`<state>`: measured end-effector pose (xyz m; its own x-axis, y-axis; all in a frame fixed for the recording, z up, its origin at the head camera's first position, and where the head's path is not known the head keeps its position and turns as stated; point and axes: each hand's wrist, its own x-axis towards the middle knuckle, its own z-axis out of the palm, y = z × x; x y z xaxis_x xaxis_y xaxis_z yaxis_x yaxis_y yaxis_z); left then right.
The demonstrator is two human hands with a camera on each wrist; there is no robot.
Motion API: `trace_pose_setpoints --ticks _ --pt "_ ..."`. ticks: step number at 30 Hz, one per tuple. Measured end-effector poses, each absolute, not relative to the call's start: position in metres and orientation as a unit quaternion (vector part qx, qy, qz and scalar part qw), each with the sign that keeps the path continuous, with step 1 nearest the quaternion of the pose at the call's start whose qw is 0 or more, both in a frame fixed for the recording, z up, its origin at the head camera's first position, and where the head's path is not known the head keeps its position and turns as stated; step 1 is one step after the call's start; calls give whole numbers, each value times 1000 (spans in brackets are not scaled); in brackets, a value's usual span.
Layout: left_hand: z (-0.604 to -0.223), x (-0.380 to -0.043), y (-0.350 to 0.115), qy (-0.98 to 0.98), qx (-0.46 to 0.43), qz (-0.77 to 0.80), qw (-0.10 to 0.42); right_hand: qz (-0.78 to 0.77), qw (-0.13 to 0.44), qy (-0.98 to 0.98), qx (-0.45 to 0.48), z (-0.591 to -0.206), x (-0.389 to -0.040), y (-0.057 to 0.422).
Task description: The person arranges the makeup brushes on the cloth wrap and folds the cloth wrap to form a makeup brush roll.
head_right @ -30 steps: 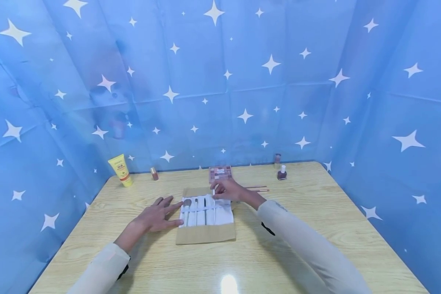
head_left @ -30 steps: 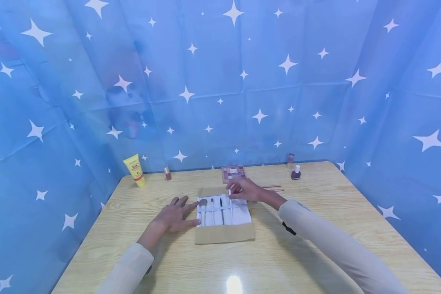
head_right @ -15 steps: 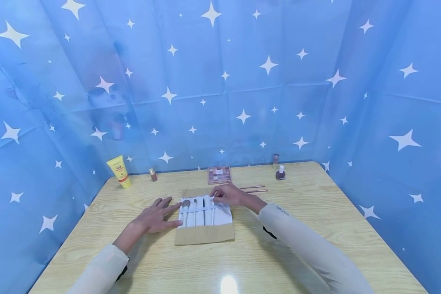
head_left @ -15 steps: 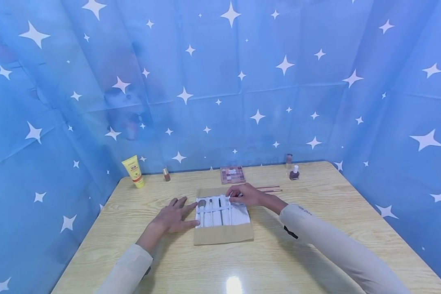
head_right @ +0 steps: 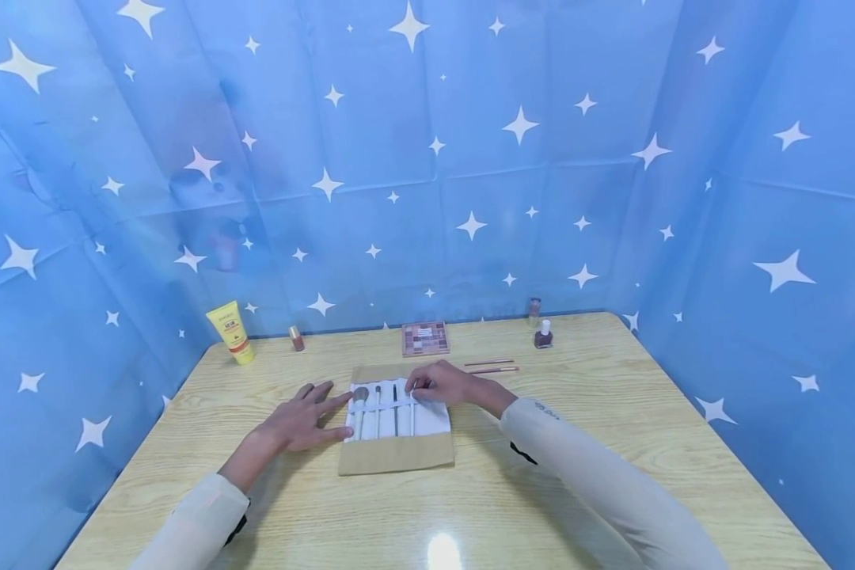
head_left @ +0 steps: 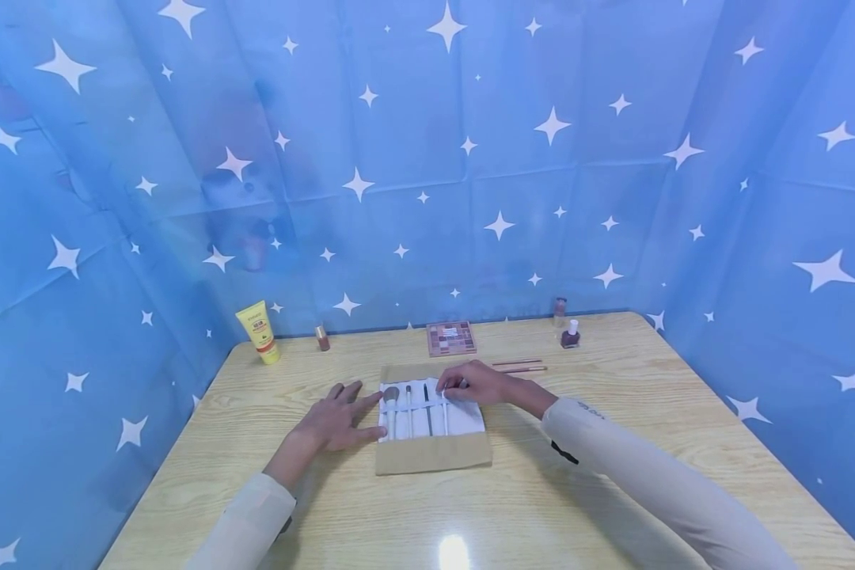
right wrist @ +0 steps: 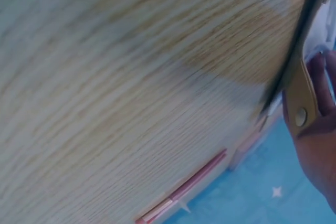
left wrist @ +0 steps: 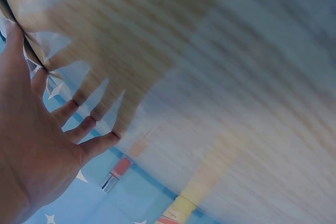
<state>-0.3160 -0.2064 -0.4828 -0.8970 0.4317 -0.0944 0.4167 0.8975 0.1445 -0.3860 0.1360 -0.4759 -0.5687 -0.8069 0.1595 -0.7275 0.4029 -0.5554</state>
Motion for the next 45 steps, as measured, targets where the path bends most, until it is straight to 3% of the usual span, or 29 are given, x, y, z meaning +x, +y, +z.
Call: trace_pose_setpoints --ticks 15,27,45 --pt "-484 -317 -206 972 221 59 59 -294 91 835 -457 -475 -380 138" --pt "-481 -314 -206 972 218 67 64 -274 53 838 -469 -478 -380 139" --pt "-486 -318 -207 972 218 65 62 -280 65 841 -459 -476 -374 140"
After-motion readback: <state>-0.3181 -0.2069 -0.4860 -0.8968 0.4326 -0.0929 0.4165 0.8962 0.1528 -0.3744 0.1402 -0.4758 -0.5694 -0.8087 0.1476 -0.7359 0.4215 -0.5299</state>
